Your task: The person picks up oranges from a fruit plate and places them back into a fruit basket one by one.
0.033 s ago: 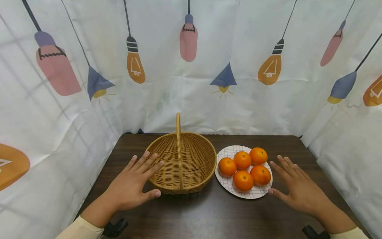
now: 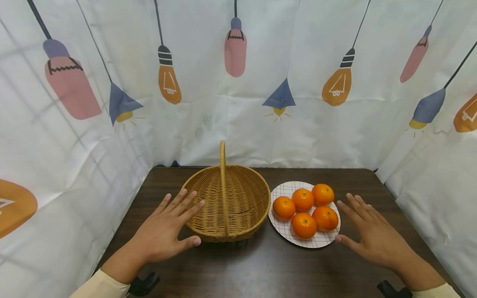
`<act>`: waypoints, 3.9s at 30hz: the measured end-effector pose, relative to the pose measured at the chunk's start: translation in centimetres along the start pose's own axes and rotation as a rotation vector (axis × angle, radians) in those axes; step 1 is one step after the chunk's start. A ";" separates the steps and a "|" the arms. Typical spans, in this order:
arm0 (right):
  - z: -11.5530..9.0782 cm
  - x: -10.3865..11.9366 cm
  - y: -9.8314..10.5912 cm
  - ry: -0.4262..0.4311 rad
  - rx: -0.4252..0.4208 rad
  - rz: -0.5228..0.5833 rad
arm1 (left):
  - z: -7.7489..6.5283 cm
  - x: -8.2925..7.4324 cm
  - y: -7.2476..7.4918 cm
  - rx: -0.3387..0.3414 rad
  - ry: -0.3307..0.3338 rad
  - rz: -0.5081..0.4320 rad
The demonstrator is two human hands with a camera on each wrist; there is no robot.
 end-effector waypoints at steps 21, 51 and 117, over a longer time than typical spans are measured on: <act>0.4 -1.3 -1.3 -0.115 0.027 0.060 | 0.0 2.7 -2.1 -0.029 0.343 -0.243; 0.9 -3.2 -5.7 -0.205 0.038 0.158 | 0.9 4.1 -4.8 0.067 0.616 -0.864; 3.8 -2.3 -4.1 -0.255 0.011 0.192 | 1.0 3.9 -4.9 0.040 0.661 -0.932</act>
Point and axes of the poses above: each hand's wrist, its own z-axis towards the middle knuckle, its own y-axis out of the back of the hand, x = y × z, the point moved 2 cm from there along z, towards the middle knuckle, and after that the axes turned 8 degrees about z, right-handed, at the moved point
